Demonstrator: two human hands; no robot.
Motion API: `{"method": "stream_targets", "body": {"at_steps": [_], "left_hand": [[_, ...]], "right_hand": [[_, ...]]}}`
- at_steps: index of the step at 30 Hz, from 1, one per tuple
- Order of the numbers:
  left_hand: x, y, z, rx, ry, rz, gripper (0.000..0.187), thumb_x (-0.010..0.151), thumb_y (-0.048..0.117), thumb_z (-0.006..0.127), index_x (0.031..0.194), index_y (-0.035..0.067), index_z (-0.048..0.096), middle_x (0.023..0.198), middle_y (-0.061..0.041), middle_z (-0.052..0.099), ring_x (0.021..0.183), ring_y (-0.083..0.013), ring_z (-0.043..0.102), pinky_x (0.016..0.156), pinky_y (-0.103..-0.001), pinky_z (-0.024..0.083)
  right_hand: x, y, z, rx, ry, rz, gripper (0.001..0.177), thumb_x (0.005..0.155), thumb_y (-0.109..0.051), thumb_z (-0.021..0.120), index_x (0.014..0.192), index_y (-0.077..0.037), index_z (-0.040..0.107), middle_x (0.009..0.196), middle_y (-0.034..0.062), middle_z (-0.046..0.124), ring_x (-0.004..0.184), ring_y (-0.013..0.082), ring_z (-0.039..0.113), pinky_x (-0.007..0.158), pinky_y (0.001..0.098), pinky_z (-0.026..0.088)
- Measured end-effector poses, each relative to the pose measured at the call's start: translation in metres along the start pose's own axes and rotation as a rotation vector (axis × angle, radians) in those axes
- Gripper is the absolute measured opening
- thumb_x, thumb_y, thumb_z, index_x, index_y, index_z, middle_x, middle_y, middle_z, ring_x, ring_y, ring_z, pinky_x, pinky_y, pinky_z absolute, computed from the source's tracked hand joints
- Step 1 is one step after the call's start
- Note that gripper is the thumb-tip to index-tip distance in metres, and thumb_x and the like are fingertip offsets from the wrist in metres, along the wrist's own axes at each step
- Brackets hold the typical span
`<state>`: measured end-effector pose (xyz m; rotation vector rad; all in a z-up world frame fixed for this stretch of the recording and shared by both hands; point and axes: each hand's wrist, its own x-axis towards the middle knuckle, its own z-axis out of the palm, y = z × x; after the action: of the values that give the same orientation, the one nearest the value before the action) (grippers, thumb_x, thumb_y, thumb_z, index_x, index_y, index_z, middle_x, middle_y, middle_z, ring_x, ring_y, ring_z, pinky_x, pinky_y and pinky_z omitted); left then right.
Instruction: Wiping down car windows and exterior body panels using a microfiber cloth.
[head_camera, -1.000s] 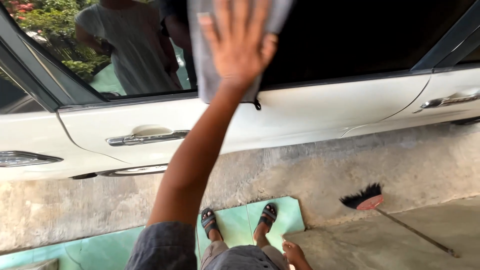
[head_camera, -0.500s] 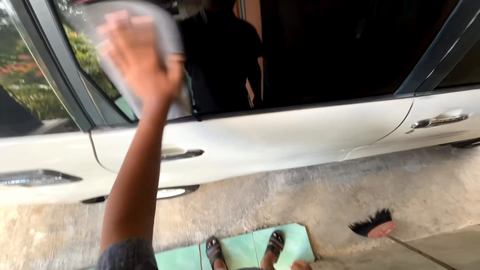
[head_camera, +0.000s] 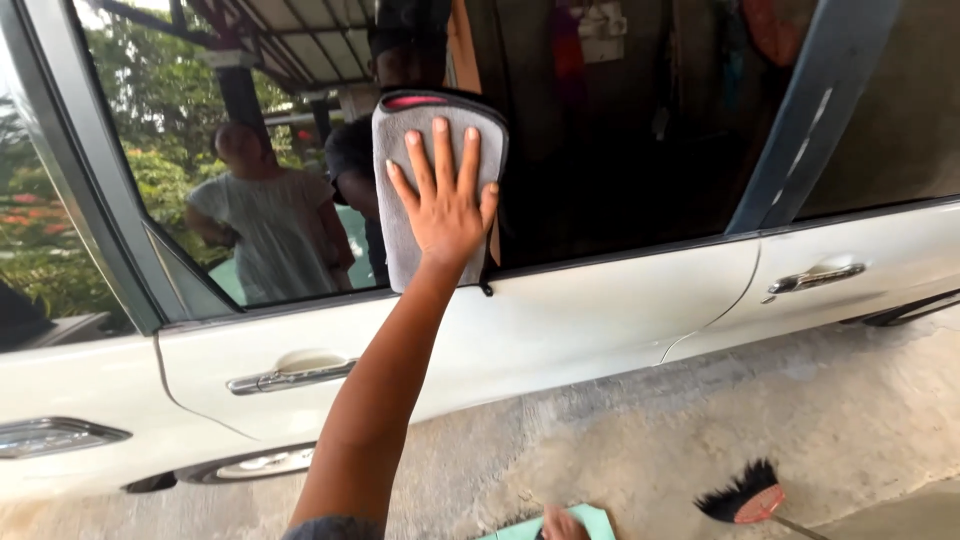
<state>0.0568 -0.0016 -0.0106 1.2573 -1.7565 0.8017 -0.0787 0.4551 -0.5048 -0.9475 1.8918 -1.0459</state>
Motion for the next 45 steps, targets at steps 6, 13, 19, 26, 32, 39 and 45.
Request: {"method": "stream_targets", "body": {"at_steps": [6, 13, 19, 26, 32, 39, 45], "left_hand": [[0.016, -0.007, -0.063, -0.097, -0.255, 0.045, 0.068, 0.104, 0.046, 0.047, 0.166, 0.026, 0.026, 0.173, -0.011, 0.017, 0.157, -0.0404, 0.011, 0.122, -0.067, 0.010], [0.051, -0.068, -0.088, -0.382, -0.265, 0.111, 0.050, 0.096, 0.017, 0.048, 0.145, 0.025, 0.058, 0.149, 0.001, 0.056, 0.136, -0.0262, 0.051, 0.096, -0.047, 0.054], [0.044, -0.094, -0.109, -0.825, -0.286, 0.017, 0.054, 0.089, 0.009, 0.059, 0.142, 0.020, 0.062, 0.135, -0.009, 0.068, 0.129, -0.0311, 0.060, 0.102, -0.047, 0.052], [0.015, -0.130, -0.131, -0.358, 0.246, 0.060, 0.050, 0.086, 0.010, 0.072, 0.134, -0.001, 0.067, 0.135, -0.022, 0.066, 0.129, -0.0439, 0.058, 0.112, -0.054, 0.039], [-0.066, -0.266, -0.104, 0.099, 0.336, -0.514, 0.052, 0.108, 0.016, 0.052, 0.156, 0.000, 0.043, 0.163, -0.026, 0.029, 0.152, -0.0424, 0.025, 0.123, -0.064, 0.023], [-0.072, -0.309, -0.148, -0.026, -0.150, -0.721, 0.067, 0.096, 0.008, 0.039, 0.159, -0.007, 0.021, 0.169, -0.028, 0.018, 0.156, -0.0383, 0.015, 0.123, -0.061, 0.010], [-0.071, -0.306, -0.143, -0.207, -0.136, -0.676, 0.084, 0.080, 0.003, 0.038, 0.159, -0.014, 0.016, 0.166, -0.036, 0.009, 0.155, -0.0450, 0.003, 0.123, -0.062, 0.004]], "right_hand": [[0.101, -0.361, 0.026, 0.480, 0.169, -0.399, 0.032, 0.100, -0.020, 0.063, 0.118, 0.004, 0.074, 0.121, 0.0257, 0.074, 0.117, 0.0383, 0.070, 0.098, 0.0462, 0.058], [0.102, -0.618, 0.068, 0.369, 0.435, -1.166, 0.047, 0.104, 0.003, 0.037, 0.150, 0.007, 0.043, 0.159, 0.0281, 0.038, 0.147, 0.0432, 0.038, 0.119, 0.0476, 0.036], [0.172, -0.633, 0.077, -0.276, 0.491, -1.229, 0.059, 0.104, -0.015, 0.047, 0.159, -0.001, 0.032, 0.170, 0.0225, 0.021, 0.158, 0.0423, 0.017, 0.126, 0.0546, 0.012], [0.250, -0.613, -0.047, -0.524, 0.508, -1.419, 0.047, 0.101, -0.044, 0.052, 0.141, -0.021, 0.062, 0.151, 0.0074, 0.055, 0.146, 0.0308, 0.043, 0.120, 0.0535, 0.022], [0.296, -0.590, -0.161, -0.550, 0.748, -1.503, 0.061, 0.096, -0.017, 0.054, 0.154, 0.000, 0.046, 0.160, 0.0286, 0.039, 0.149, 0.0512, 0.037, 0.123, 0.0626, 0.025], [0.323, -0.566, -0.219, -0.367, 0.996, -1.284, 0.058, 0.103, -0.008, 0.038, 0.158, 0.010, 0.033, 0.163, 0.0340, 0.030, 0.154, 0.0507, 0.024, 0.128, 0.0570, 0.012], [0.434, -0.483, -0.140, 0.030, 1.559, -0.415, 0.046, 0.114, -0.018, 0.039, 0.155, 0.004, 0.037, 0.160, 0.0244, 0.038, 0.149, 0.0396, 0.039, 0.124, 0.0450, 0.030]]}}
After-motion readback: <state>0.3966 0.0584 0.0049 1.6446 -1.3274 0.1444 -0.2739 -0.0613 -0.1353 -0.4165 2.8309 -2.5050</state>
